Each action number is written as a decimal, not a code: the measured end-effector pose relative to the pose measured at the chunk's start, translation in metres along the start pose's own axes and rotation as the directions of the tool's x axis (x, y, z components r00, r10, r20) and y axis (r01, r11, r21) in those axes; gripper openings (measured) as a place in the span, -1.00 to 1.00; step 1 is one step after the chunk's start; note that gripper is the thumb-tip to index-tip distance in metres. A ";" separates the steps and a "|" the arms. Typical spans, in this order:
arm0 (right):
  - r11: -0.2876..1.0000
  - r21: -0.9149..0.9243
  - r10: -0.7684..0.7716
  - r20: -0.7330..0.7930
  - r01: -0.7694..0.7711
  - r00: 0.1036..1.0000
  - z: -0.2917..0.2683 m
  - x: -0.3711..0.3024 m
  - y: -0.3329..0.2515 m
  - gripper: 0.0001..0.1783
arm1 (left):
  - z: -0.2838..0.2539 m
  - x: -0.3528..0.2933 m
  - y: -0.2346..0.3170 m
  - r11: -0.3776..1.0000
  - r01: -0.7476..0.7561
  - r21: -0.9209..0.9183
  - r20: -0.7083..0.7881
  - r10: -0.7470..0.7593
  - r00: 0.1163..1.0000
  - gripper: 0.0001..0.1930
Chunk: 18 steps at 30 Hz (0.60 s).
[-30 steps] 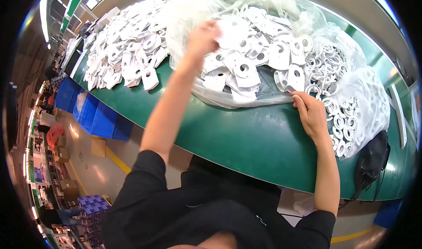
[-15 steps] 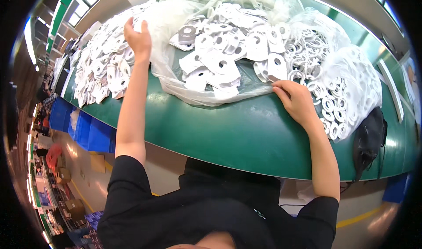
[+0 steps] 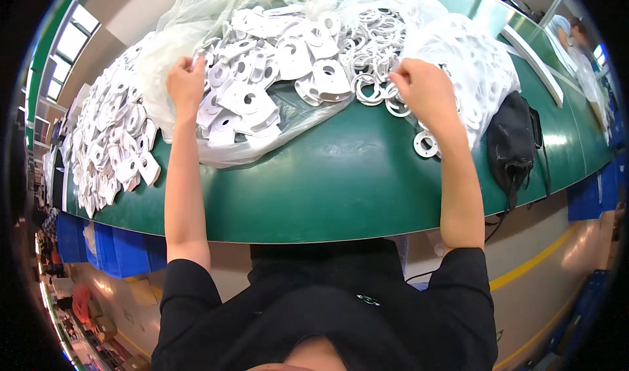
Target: Assembling small plastic components by inserting green rings into white housings.
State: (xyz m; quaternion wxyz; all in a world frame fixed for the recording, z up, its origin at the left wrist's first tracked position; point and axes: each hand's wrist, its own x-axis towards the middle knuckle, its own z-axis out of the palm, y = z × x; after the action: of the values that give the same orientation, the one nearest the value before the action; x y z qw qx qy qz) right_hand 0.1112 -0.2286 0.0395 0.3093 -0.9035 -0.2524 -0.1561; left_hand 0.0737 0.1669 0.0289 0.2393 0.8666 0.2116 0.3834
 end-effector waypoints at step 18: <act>0.945 -0.214 0.210 -0.183 -0.248 0.960 -0.022 0.005 0.018 -0.76 | 0.004 -0.156 0.119 -0.061 0.959 -0.275 0.897 0.344 0.279 -0.52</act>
State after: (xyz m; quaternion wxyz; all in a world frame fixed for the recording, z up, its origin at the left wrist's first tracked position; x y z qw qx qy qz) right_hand 0.1225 -0.2533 0.0492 0.2352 -0.9417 -0.0998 -0.2188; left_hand 0.0024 -0.0148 0.0070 0.9071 0.3715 0.0156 -0.1972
